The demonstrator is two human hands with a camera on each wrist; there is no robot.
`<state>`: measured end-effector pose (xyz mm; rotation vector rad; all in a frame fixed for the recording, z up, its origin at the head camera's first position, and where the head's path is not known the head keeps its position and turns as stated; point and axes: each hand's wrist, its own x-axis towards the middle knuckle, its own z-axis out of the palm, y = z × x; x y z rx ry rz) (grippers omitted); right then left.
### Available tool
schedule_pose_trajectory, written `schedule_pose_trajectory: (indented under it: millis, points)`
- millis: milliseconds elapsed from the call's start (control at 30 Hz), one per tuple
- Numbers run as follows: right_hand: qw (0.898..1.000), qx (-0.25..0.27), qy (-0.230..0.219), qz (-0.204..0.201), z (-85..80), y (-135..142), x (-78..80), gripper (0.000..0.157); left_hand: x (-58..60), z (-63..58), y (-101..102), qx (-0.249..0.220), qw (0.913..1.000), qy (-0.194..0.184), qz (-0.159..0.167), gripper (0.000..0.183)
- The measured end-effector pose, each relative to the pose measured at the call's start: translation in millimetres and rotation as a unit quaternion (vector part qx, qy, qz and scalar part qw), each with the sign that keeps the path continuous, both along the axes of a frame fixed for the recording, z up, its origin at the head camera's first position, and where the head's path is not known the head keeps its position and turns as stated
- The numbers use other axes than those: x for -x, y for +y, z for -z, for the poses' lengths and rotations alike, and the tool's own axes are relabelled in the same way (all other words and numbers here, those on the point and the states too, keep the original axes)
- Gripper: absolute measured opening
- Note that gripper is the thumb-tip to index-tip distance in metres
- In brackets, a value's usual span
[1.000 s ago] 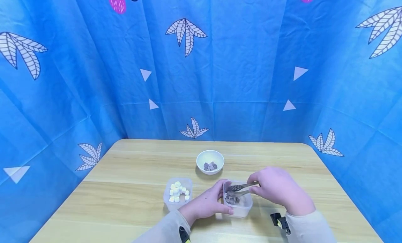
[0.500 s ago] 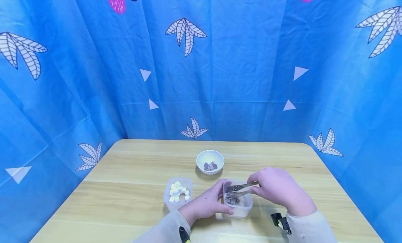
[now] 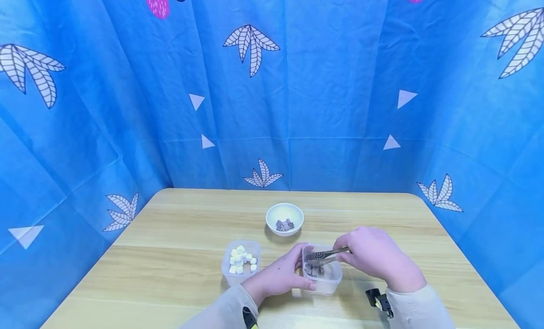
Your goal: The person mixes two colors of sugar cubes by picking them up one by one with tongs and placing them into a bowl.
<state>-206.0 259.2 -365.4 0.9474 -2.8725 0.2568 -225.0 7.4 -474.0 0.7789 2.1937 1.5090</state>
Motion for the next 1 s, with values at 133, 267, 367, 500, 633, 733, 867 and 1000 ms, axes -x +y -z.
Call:
schedule_pose_trajectory:
  millis: [133, 267, 367, 500, 633, 733, 867, 1000]
  points:
    - [1.0, 0.001, 0.004, -0.002, -0.8, -0.4, -0.2, 0.01, -0.5, -0.8, -0.3, -0.004, 1.0, -0.001, 0.002, 0.088]
    - [1.0, 0.008, -0.002, -0.007, -4.0, 1.1, -1.5, 0.009, -0.2, -0.4, -0.3, -0.006, 1.0, 0.002, 0.007, 0.088]
    - [1.0, 0.013, -0.009, -0.005, -6.9, 3.5, -2.3, 0.009, 0.6, 0.3, -0.2, -0.011, 0.9998, 0.007, 0.013, 0.086]
    - [1.0, 0.02, -0.019, 0.001, -9.7, 8.2, -2.6, 0.01, 1.1, 2.4, 0.1, -0.022, 0.9994, 0.015, 0.022, 0.082]
    - [0.999, 0.033, -0.028, 0.0, -15.2, 13.9, -4.3, 0.012, 0.6, 3.5, 0.5, -0.024, 0.9994, 0.018, 0.017, 0.08]
    - [0.999, 0.04, -0.03, -0.001, -20.9, 18.3, -6.7, 0.015, -0.2, 3.1, 0.6, -0.018, 0.9997, 0.017, 0.009, 0.081]
    - [0.998, 0.053, -0.029, 0.003, -27.1, 25.0, -9.8, 0.018, -0.9, 1.5, 0.6, -0.007, 1.0, 0.002, -0.001, 0.083]
    - [0.998, 0.069, 0.0, 0.012, -28.8, 29.3, -10.5, 0.02, -1.0, 0.1, -0.8, 0.0, 0.9999, -0.012, -0.009, 0.086]
